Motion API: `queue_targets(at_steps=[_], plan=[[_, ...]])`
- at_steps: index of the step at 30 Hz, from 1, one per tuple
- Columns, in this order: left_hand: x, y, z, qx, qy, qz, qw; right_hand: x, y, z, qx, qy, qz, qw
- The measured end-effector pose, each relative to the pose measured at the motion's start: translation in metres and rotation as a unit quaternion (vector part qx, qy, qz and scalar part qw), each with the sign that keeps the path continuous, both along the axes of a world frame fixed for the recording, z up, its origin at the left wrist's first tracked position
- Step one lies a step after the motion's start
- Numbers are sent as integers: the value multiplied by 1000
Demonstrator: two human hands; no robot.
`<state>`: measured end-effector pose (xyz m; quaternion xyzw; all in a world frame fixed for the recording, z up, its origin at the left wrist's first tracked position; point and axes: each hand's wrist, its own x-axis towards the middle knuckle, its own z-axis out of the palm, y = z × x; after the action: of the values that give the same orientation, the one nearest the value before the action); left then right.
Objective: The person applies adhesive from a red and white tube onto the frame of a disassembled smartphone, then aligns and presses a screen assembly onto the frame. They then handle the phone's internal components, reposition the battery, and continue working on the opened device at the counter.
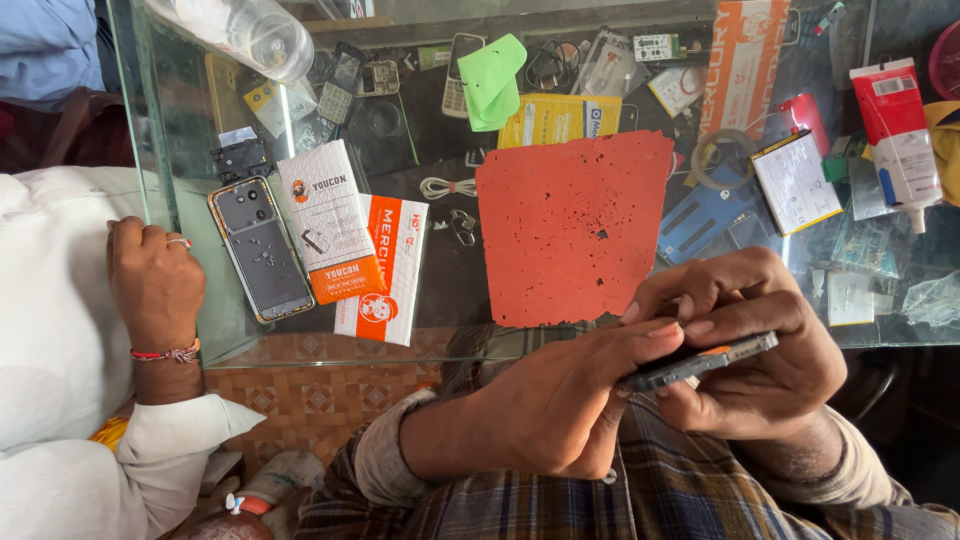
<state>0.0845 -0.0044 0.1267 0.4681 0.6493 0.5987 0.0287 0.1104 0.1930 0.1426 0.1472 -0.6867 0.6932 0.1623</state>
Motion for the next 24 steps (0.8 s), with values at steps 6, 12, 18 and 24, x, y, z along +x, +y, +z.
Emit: queue_targets(at_steps=[6, 12, 18, 24], plan=[[3, -1, -2, -20, -60, -11, 998, 9, -1, -1, 57, -42, -47, 996], [4, 1, 5, 26, -201, 27, 979, 10, 9, -5, -6, -98, 26, 995], [-3, 14, -16, 135, -342, 117, 923, 8, 9, -14, -124, -199, 93, 968], [-39, 15, -81, 181, -442, 184, 859, -2, 9, -43, -49, -211, 75, 973]])
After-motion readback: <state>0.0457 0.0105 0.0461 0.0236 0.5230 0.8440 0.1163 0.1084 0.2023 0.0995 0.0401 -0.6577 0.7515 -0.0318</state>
